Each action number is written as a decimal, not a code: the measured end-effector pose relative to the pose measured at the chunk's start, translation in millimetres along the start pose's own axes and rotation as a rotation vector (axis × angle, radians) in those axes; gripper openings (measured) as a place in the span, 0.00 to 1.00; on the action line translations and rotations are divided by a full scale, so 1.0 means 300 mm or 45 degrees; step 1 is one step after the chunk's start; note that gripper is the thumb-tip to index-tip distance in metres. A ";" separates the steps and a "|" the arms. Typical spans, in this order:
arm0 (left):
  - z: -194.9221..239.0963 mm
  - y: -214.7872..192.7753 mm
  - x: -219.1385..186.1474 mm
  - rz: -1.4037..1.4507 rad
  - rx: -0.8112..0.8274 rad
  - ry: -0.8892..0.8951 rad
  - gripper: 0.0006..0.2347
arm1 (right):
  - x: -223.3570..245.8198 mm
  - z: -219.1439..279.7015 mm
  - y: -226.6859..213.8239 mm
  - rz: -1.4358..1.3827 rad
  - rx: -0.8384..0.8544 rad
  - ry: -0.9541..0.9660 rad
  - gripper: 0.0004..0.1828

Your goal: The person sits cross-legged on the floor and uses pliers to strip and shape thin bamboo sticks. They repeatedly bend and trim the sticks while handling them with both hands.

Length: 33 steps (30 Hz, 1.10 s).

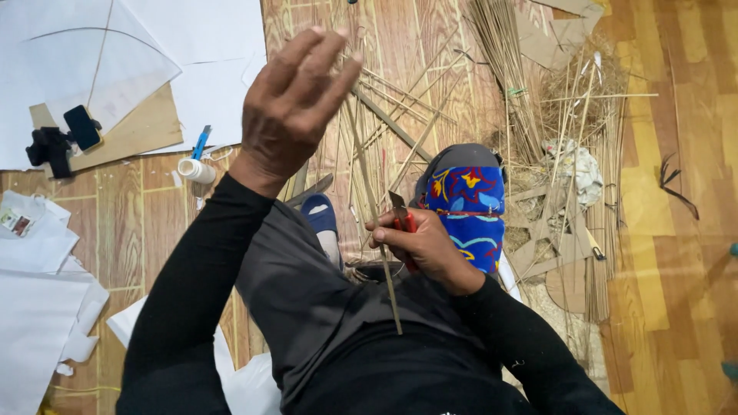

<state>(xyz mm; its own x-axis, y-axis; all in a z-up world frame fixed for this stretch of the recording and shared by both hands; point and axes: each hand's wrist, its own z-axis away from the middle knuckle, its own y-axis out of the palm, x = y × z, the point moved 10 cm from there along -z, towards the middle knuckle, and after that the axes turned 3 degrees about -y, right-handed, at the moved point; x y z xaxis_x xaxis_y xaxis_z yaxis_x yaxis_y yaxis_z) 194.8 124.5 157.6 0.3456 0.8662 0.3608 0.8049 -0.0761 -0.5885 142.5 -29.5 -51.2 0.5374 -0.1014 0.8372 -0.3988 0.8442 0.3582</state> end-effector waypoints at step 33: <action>0.482 0.209 -0.656 2.422 0.523 -2.453 0.09 | 0.081 0.114 -0.285 -0.142 -0.509 -0.446 0.14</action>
<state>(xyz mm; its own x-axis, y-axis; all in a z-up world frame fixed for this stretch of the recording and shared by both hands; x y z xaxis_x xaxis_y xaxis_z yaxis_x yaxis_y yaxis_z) 107.5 20.6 -55.0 -0.4763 -0.5299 -0.7017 0.2845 -0.8479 0.4473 164.3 -122.2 -47.3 0.2529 -0.3134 0.9153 -0.0032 0.9458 0.3247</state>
